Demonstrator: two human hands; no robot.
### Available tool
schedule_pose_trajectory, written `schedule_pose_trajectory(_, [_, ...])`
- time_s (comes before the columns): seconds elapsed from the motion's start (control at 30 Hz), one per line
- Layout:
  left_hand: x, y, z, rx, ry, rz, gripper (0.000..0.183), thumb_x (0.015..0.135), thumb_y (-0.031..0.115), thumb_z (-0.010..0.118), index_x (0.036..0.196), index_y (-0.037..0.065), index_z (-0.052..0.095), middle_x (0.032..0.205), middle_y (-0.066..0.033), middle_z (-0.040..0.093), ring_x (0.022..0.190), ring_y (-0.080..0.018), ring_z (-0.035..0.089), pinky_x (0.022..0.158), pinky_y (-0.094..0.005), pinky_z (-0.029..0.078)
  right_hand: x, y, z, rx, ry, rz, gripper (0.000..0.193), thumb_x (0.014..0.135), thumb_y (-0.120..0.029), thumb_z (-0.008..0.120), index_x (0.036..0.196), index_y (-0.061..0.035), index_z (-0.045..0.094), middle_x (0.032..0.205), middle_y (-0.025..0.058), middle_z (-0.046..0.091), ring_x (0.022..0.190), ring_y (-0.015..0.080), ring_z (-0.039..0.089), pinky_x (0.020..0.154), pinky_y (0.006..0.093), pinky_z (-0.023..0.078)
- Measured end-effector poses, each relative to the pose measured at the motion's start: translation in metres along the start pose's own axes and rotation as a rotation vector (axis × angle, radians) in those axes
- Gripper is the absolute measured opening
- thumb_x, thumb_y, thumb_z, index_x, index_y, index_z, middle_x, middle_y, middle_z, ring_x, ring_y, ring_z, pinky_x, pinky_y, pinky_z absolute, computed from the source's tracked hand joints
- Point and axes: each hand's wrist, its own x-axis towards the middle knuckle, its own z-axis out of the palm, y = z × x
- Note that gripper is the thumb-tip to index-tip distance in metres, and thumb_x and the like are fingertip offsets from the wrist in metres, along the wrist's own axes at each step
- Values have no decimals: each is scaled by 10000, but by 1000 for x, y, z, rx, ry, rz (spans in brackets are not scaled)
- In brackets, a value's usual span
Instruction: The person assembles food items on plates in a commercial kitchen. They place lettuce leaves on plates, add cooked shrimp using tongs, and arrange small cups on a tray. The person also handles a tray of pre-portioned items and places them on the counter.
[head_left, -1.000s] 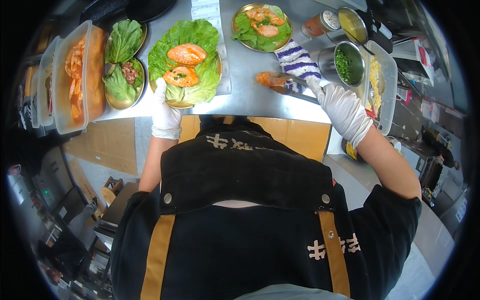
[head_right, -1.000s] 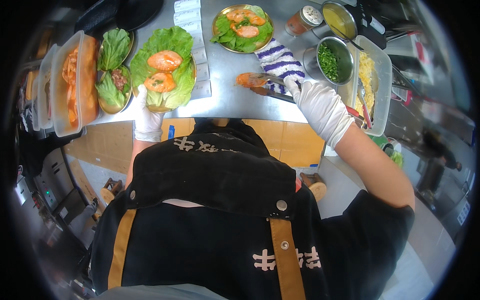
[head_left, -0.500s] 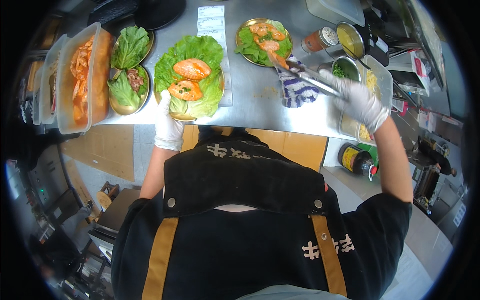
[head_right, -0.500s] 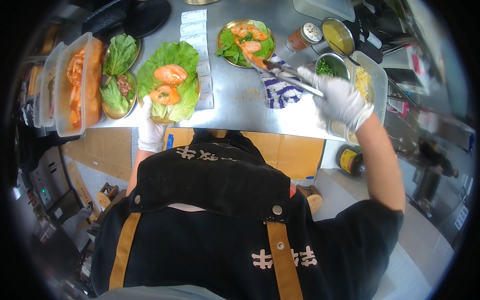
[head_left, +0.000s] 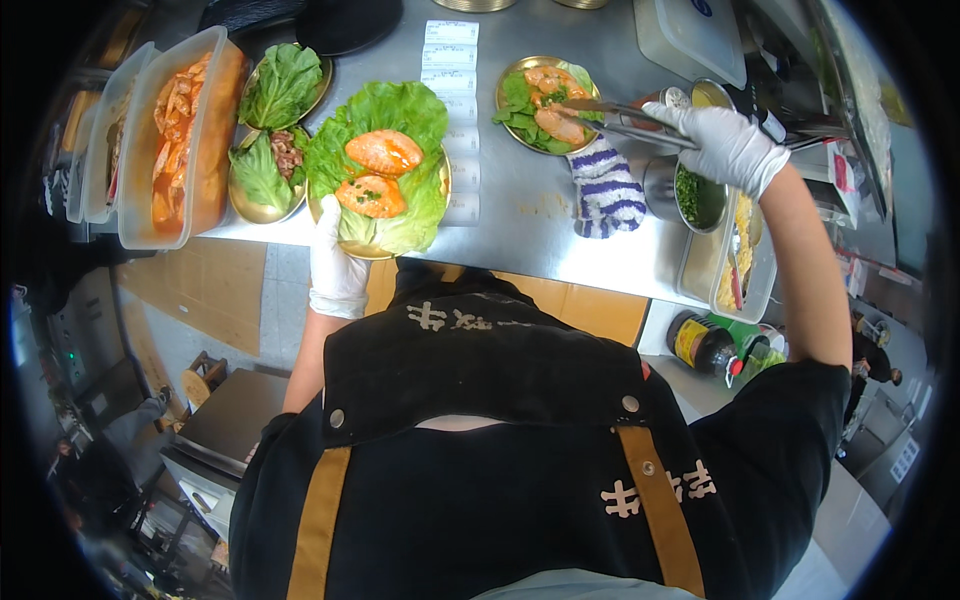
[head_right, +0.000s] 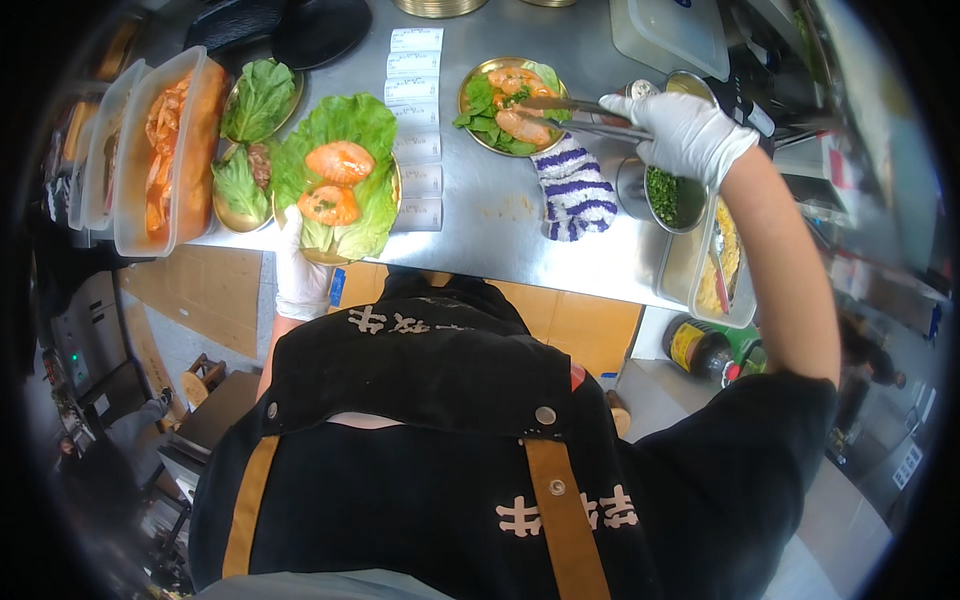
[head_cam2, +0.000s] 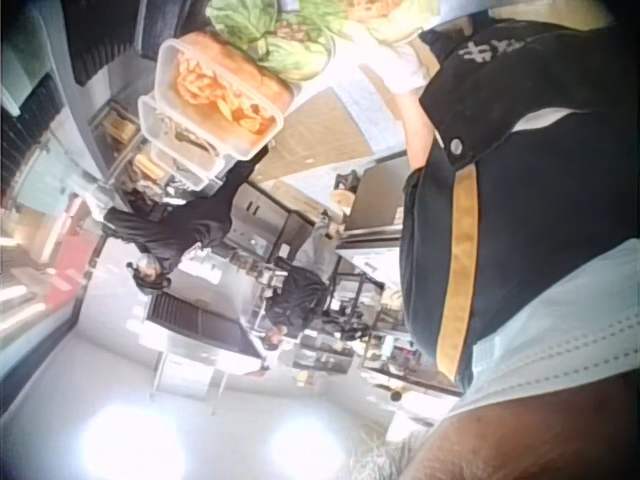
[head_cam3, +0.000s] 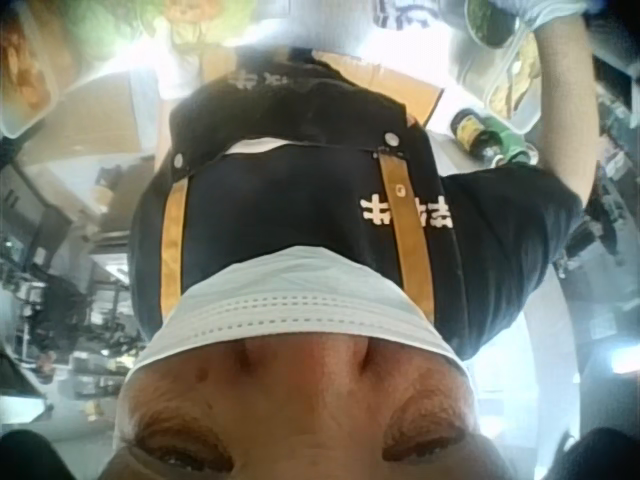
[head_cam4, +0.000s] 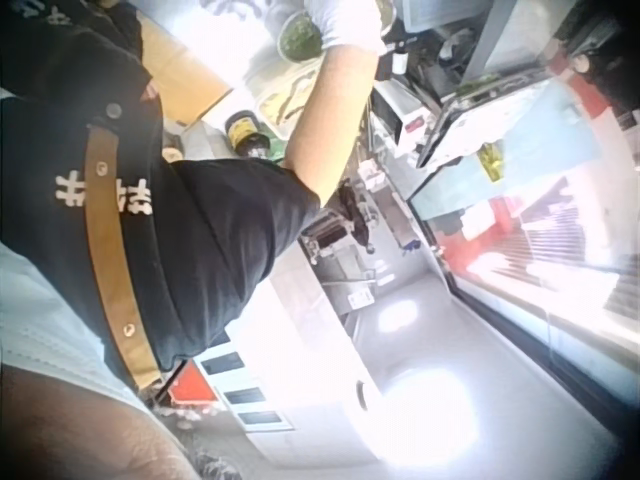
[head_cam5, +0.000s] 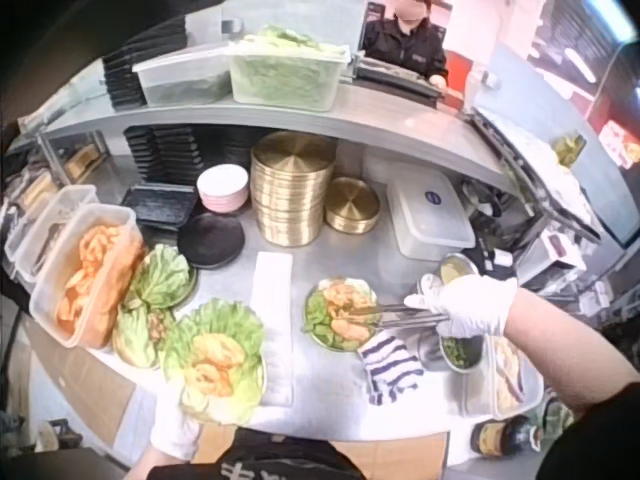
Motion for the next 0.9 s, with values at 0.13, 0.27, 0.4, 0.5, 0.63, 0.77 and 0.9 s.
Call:
schedule_pose_trajectory(0.13, [9,5,-3,-37,-35,-75,512,1007,284,575,1434,59,405,1379,-118,542,1253,-266,558,1044,-459,491,-7,-23,8,-1,27,-97,749,839,-93,629,1519,-216,339,934,225,665,849,408,653,785,476,537])
schedule_pose_trajectory(0.27, [14,18,-12,-92,-9,-29,523,987,292,611,1419,62,426,1326,-115,582,1186,-243,599,989,-422,523,-28,-45,-23,256,243,49,706,768,15,596,1442,-161,477,1176,215,648,1037,388,644,901,416,536])
schedule_pose_trajectory(0.4, [22,24,-27,-190,-26,34,556,985,241,605,1453,39,381,1380,-141,548,1225,-265,580,1031,-431,500,-12,-65,-26,1141,268,-54,729,807,105,556,1506,-5,380,1356,94,569,1265,172,520,1090,300,372])
schedule_pose_trajectory(0.5, [33,8,-31,-191,-29,107,559,991,228,592,1463,32,367,1400,-146,531,1247,-269,566,1045,-430,490,48,-97,-6,1140,395,-297,741,843,-99,666,1504,34,356,1411,139,521,1309,188,481,1120,325,344])
schedule_pose_trajectory(0.63, [38,4,-44,-171,-4,113,546,1000,206,571,1471,29,359,1411,-142,520,1261,-264,552,1060,-420,477,148,-156,-50,724,630,-608,781,847,-343,696,1471,15,395,1313,258,582,1225,303,582,1057,389,426])
schedule_pose_trajectory(0.77, [38,5,-57,-149,105,45,487,1017,210,542,1449,37,398,1369,-118,552,1221,-233,575,1032,-402,491,249,-271,-141,315,444,-568,757,827,-380,749,1407,17,470,1132,282,641,1016,344,659,904,375,509])
schedule_pose_trajectory(0.9, [43,-1,-64,-179,152,-34,410,1027,208,528,1396,40,464,1297,-94,597,1163,-210,602,978,-381,513,316,-379,-180,46,221,-484,467,722,-462,739,972,-68,775,1008,131,745,928,293,713,822,423,559])
